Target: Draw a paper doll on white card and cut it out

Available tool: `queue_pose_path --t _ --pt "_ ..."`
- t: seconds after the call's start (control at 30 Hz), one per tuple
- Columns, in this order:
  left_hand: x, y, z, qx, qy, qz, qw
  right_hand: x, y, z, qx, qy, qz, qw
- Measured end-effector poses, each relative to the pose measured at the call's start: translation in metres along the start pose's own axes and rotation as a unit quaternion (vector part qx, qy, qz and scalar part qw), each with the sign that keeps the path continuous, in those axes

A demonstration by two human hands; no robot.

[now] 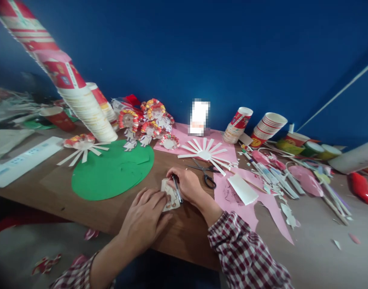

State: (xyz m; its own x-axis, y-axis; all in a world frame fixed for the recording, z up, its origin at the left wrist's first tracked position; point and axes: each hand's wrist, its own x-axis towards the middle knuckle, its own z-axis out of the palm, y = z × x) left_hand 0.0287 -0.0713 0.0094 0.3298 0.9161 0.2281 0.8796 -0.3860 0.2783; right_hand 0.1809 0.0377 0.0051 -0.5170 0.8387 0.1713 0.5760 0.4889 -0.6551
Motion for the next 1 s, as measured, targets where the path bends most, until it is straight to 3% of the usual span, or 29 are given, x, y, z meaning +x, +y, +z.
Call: queue_pose_path --t 0.37,0.73,1.0 --pt "0.003 -0.001 0.003 0.045 0.009 -0.001 0.999 0.003 0.009 0.007 -0.011 -0.008 -0.003 1.000" --pt "0.001 -0.005 0.006 0.069 0.050 0.049 0.995 0.004 0.024 0.014 -0.003 0.009 -0.009 1.000" --pt "0.001 -0.001 0.006 0.026 0.016 0.001 1.000 0.002 0.009 0.008 -0.032 0.001 -0.018 0.999"
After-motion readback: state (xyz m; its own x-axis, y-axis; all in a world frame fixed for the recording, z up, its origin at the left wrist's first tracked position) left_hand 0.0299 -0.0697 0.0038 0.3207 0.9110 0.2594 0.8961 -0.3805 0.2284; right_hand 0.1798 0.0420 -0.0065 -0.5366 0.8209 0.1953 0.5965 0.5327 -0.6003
